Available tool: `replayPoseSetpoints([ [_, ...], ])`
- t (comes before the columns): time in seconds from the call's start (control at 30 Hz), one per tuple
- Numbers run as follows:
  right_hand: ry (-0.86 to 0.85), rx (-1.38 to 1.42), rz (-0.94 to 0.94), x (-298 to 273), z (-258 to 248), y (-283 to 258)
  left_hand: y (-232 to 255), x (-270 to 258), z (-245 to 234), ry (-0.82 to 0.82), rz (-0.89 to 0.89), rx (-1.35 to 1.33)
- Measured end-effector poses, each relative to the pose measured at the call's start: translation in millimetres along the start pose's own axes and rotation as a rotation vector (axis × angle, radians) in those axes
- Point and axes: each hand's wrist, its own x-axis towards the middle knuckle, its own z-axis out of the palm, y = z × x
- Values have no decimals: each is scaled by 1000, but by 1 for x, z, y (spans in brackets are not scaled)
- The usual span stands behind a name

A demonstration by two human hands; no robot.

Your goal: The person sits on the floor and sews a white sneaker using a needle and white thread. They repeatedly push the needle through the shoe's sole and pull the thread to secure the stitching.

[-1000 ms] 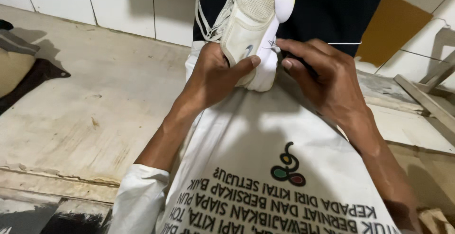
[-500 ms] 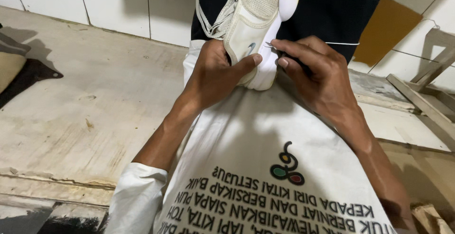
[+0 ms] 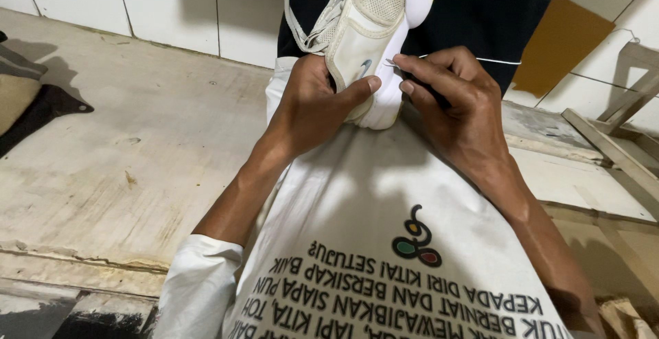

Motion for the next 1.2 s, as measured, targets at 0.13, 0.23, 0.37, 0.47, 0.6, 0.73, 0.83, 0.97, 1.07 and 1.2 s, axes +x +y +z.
replayPoseSetpoints([
  [0.13,-5,7,0,-1,0,1,-6,0,0,11,-12,8],
  [0.23,-4,14,5,0,0,-1,-3,1,1,6,3,15],
  [0.37,0,19,30,-1,1,-3,1,1,2,1,1,8],
  [0.47,18,2,23,-1,2,-4,0,1,2,29,-36,49],
  [0.6,30,-112,-46,-2,4,-1,-1,2,3,36,-53,70],
  [0.73,10,-45,-10,-2,3,-2,-2,1,2,29,-47,35],
  [0.83,5,-12,26,-3,4,-1,-2,1,2,24,-23,45],
  [0.97,-9,38,43,-3,3,0,-1,2,3,24,-28,42],
  [1.07,-7,58,55,-3,3,5,-1,2,2,27,-8,50],
  [1.2,-6,-53,-32,-2,0,6,-2,2,3,26,-17,19],
])
